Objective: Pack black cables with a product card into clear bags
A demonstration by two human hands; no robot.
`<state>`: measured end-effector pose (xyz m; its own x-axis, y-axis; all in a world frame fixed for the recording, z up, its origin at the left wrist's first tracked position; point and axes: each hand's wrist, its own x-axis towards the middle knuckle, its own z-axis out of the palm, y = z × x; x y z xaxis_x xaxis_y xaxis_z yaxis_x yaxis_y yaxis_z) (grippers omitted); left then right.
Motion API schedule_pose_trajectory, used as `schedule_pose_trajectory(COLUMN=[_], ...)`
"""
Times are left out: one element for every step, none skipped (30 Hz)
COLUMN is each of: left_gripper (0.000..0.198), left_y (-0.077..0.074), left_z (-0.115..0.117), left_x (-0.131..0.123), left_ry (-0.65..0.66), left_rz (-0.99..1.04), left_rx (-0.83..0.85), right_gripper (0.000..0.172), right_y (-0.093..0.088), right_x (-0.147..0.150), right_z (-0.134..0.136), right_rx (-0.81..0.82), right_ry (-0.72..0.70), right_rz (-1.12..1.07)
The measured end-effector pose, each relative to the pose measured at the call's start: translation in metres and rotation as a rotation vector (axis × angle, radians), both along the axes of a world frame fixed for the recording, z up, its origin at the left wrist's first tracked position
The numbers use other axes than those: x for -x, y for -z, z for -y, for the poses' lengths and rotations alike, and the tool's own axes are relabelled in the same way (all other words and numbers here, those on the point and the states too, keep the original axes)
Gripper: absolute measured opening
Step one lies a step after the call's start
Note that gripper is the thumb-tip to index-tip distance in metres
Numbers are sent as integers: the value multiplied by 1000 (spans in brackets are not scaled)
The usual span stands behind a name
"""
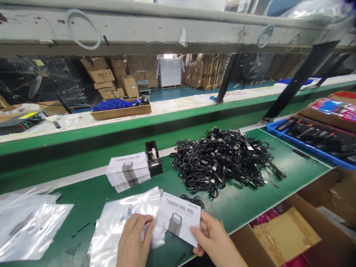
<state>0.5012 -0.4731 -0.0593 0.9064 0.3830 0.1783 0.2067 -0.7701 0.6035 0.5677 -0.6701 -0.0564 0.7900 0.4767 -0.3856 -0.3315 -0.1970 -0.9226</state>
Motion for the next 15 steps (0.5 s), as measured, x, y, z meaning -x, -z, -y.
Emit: schedule_pose_trajectory(left_gripper=[19, 19, 20, 20, 21, 22, 23, 23, 22, 21, 19, 18, 17, 17, 17], left_y=[0, 1, 1, 2, 3, 4, 6, 7, 8, 9, 9, 8, 7, 5, 3], left_z=[1, 1, 2, 2, 2, 2, 1, 0, -1, -2, -3, -4, -4, -4, -4], left_x=[0, 0, 0, 1, 1, 1, 1, 2, 2, 2, 1, 1, 1, 1, 1], left_ry=[5, 10, 13, 15, 18, 24, 34, 48, 65, 89, 111, 127, 134, 131, 119], left_rz=[6, 9, 10, 9, 9, 12, 19, 29, 38, 38, 33, 24, 14, 7, 5], left_rx=[-5, -8, -11, -16, -23, -35, -50, -67, -82, -92, -94, -90, -79, -61, -37], right_gripper=[37, 37, 37, 37, 37, 36, 35, 34, 33, 34, 36, 38, 40, 41, 41], right_y=[-2, -3, -4, -5, -5, -6, -6, -6, -7, -8, -9, -11, -13, -15, -15], right_x=[1, 2, 3, 3, 2, 1, 0, -2, -4, -6, -8, -10, -11, -12, -13], right_z=[-1, -1, -1, -1, 0, 0, 1, 2, 2, 3, 4, 5, 5, 5, 5], right_rx=[-8, -10, -11, -13, -20, -31, -44, -58, -74, -91, -109, -133, -164, -198, -229], right_ry=[-22, -60, -105, -148, -177, -192, -194, -195, -204, -221, -247, -278, -308, -331, -338], right_rz=[-18, -48, -82, -112, -130, -131, -118, -99, -84, -83, -99, -129, -166, -202, -234])
